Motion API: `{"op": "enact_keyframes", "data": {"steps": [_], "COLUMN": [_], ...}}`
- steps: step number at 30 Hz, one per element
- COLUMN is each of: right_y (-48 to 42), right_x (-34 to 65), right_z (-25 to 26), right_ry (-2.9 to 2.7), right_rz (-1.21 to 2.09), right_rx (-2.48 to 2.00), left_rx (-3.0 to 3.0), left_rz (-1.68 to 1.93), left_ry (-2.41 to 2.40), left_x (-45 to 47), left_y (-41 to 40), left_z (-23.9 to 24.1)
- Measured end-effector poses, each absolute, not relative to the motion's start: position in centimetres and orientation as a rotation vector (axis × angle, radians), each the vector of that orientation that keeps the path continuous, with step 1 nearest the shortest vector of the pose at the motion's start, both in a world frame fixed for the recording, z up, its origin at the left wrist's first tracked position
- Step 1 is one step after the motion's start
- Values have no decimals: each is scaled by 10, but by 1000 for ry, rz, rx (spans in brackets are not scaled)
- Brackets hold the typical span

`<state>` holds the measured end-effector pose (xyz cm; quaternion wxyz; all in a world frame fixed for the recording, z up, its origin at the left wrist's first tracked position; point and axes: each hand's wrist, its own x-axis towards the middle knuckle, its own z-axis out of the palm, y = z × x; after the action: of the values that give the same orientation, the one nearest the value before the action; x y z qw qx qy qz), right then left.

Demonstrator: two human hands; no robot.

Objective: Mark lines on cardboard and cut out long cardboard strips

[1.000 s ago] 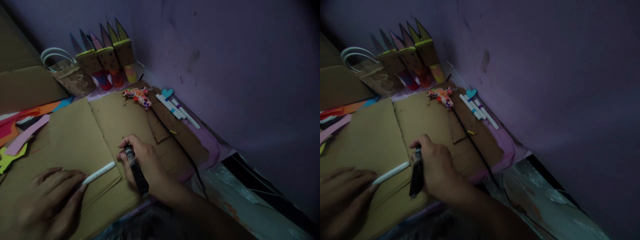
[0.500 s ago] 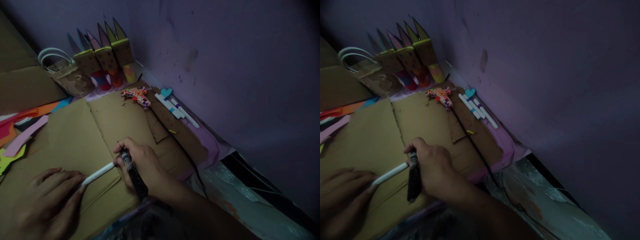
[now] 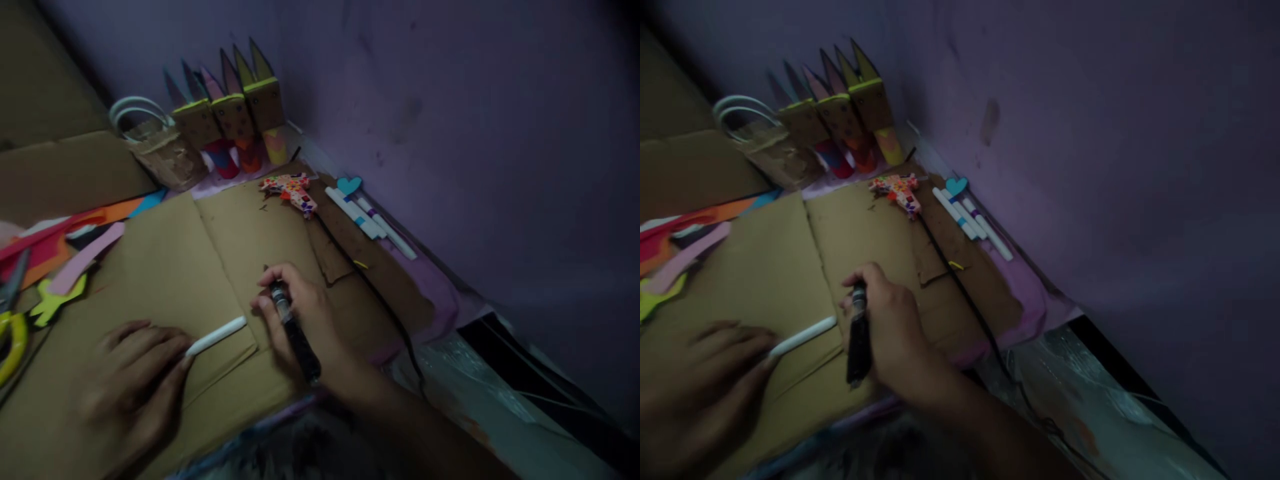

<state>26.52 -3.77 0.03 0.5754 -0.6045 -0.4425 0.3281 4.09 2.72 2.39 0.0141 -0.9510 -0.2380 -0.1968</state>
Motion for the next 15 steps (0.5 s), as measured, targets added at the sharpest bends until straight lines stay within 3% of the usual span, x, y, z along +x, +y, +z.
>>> {"op": "enact_keyframes", "data": {"steps": [15], "right_y": [-38], "right_x": [265], "right_z": [-2], "right_ry": [-1094], "right_rz": [754], "right_rx": [-1496], "left_rx": [-3029], "left_rz": [-704], "left_ry": [-851], "left_x": [47], "left_y": [19], "left_z": [23]}}
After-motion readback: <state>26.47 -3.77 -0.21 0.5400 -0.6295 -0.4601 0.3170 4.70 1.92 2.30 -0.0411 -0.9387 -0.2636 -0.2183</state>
